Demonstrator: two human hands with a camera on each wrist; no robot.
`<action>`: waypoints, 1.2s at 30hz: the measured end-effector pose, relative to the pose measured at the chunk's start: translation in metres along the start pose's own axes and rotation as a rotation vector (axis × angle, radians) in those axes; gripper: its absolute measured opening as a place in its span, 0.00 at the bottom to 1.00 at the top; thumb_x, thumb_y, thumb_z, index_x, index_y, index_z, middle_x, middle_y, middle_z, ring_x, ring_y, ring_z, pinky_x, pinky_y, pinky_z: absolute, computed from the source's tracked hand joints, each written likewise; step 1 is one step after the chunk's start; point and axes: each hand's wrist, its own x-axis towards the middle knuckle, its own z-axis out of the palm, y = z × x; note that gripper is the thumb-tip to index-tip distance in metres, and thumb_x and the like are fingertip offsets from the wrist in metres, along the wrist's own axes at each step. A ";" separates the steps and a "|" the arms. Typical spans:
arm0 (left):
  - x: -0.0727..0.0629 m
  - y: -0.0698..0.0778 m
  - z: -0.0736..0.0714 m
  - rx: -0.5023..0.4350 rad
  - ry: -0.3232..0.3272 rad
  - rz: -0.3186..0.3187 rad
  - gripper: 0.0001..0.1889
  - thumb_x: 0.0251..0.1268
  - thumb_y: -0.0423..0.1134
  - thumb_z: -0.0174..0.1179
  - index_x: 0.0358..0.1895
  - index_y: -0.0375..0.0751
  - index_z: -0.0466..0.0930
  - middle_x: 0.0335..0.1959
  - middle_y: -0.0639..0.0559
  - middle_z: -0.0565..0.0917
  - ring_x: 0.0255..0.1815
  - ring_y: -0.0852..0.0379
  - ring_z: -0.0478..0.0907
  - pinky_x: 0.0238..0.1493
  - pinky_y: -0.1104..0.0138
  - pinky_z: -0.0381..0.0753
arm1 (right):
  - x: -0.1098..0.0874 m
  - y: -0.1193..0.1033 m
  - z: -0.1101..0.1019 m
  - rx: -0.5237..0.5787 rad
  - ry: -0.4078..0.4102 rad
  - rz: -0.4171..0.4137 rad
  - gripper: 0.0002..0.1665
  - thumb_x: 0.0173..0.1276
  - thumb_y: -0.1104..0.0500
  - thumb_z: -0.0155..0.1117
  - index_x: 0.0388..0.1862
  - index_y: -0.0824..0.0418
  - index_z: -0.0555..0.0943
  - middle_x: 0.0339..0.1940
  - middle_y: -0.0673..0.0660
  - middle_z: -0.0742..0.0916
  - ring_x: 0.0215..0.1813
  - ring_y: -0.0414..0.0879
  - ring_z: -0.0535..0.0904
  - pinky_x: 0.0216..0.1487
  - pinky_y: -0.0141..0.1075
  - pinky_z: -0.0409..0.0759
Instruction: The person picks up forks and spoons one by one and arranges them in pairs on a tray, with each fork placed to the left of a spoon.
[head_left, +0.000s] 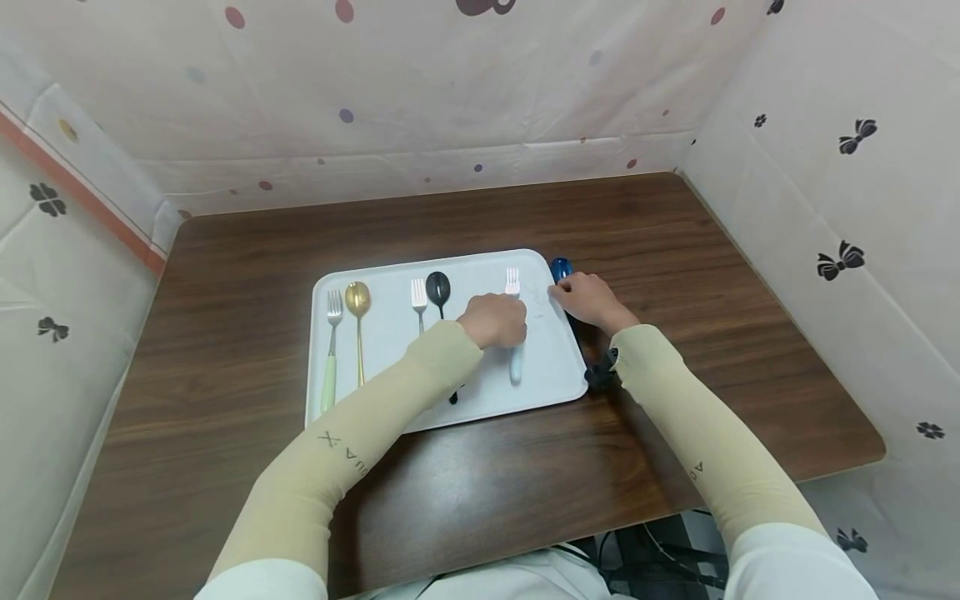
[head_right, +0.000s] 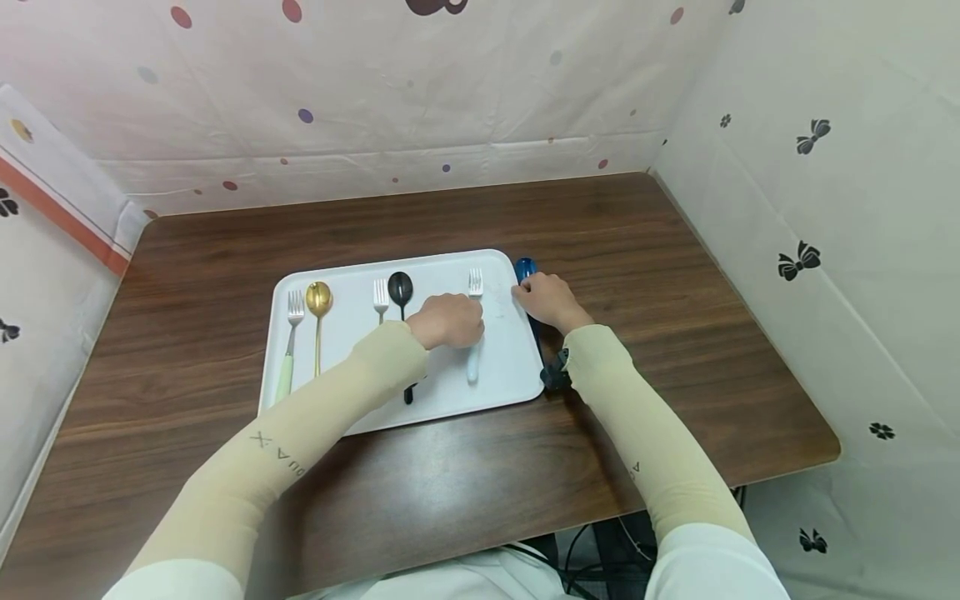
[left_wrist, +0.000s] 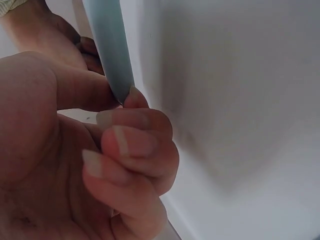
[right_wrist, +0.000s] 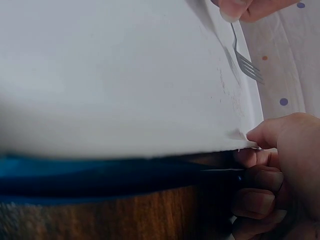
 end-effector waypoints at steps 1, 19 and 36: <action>0.000 0.000 0.000 -0.004 0.000 -0.002 0.13 0.76 0.42 0.50 0.48 0.40 0.82 0.32 0.48 0.80 0.28 0.54 0.74 0.31 0.64 0.71 | 0.000 0.000 0.000 0.001 0.000 -0.002 0.23 0.80 0.47 0.50 0.39 0.61 0.84 0.27 0.58 0.79 0.36 0.53 0.76 0.42 0.43 0.77; 0.009 0.012 -0.002 -0.017 0.005 -0.008 0.15 0.76 0.42 0.51 0.54 0.39 0.81 0.37 0.48 0.81 0.33 0.52 0.76 0.37 0.62 0.72 | -0.003 -0.004 -0.003 -0.006 -0.002 -0.020 0.24 0.81 0.49 0.50 0.27 0.61 0.79 0.21 0.56 0.74 0.30 0.51 0.73 0.35 0.40 0.70; 0.020 0.011 0.001 -0.028 0.019 -0.015 0.16 0.75 0.43 0.53 0.56 0.39 0.81 0.38 0.47 0.82 0.34 0.51 0.77 0.36 0.62 0.72 | -0.001 -0.003 -0.002 -0.008 -0.009 -0.016 0.23 0.81 0.49 0.50 0.34 0.63 0.83 0.23 0.57 0.76 0.32 0.51 0.74 0.36 0.40 0.73</action>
